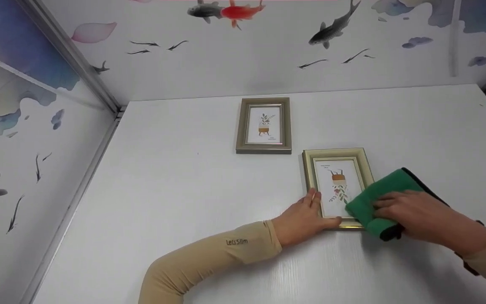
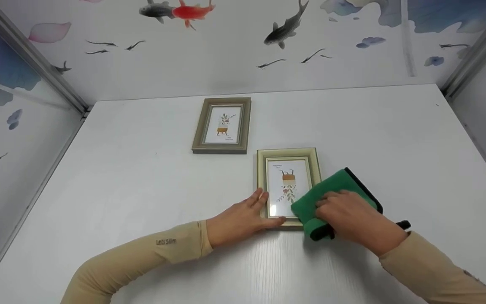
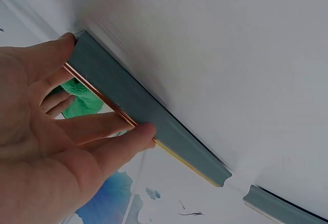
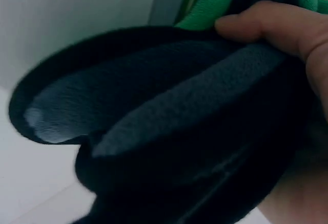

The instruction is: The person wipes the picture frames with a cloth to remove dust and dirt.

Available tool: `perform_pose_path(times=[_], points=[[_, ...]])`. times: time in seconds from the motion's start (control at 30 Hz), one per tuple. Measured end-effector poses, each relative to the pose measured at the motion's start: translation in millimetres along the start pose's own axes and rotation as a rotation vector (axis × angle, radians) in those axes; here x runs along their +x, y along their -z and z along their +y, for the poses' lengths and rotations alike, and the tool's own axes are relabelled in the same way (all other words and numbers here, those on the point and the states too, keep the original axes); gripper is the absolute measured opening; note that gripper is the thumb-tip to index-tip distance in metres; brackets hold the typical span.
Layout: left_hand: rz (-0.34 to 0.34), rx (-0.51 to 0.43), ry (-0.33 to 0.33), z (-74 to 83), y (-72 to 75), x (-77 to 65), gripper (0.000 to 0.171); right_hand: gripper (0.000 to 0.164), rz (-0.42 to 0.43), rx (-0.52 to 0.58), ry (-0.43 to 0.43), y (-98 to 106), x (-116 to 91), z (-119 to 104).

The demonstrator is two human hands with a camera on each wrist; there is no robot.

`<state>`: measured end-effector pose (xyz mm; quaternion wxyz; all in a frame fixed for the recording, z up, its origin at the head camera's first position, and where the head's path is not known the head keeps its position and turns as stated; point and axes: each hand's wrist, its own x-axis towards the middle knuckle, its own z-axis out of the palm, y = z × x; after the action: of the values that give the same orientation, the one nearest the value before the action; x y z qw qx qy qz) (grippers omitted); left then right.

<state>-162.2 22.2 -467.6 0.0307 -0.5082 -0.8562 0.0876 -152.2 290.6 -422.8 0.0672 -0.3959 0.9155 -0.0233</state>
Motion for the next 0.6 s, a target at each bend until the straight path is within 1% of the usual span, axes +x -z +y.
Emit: perform_pose_path(times=[0.1, 0.2, 0.27, 0.37, 0.43, 0.6], points=[[0.030, 0.033, -0.009, 1.7, 0.6, -0.2, 0.041, 0.035, 0.036, -0.029, -0.044, -3, 3, -5], [0.078, 0.090, -0.026, 3.0, -0.4, -1.8, 0.039, 0.036, 0.076, -0.087, -0.076, -6, 13, -7], [0.096, 0.127, -0.037, 4.0, -0.9, -2.0, 0.037, 0.032, 0.092, -0.108, -0.099, -7, 22, -7], [0.101, 0.178, -0.051, 5.2, -1.1, -1.5, 0.036, 0.028, 0.107, -0.102, -0.146, -6, 36, -2], [0.100, 0.179, -0.048, 6.0, -1.3, -1.1, 0.037, 0.025, 0.111, -0.090, -0.183, -4, 46, 3], [0.099, 0.166, -0.037, 8.1, -2.3, -1.1, 0.040, 0.028, 0.134, -0.038, -0.256, -3, 73, 17]])
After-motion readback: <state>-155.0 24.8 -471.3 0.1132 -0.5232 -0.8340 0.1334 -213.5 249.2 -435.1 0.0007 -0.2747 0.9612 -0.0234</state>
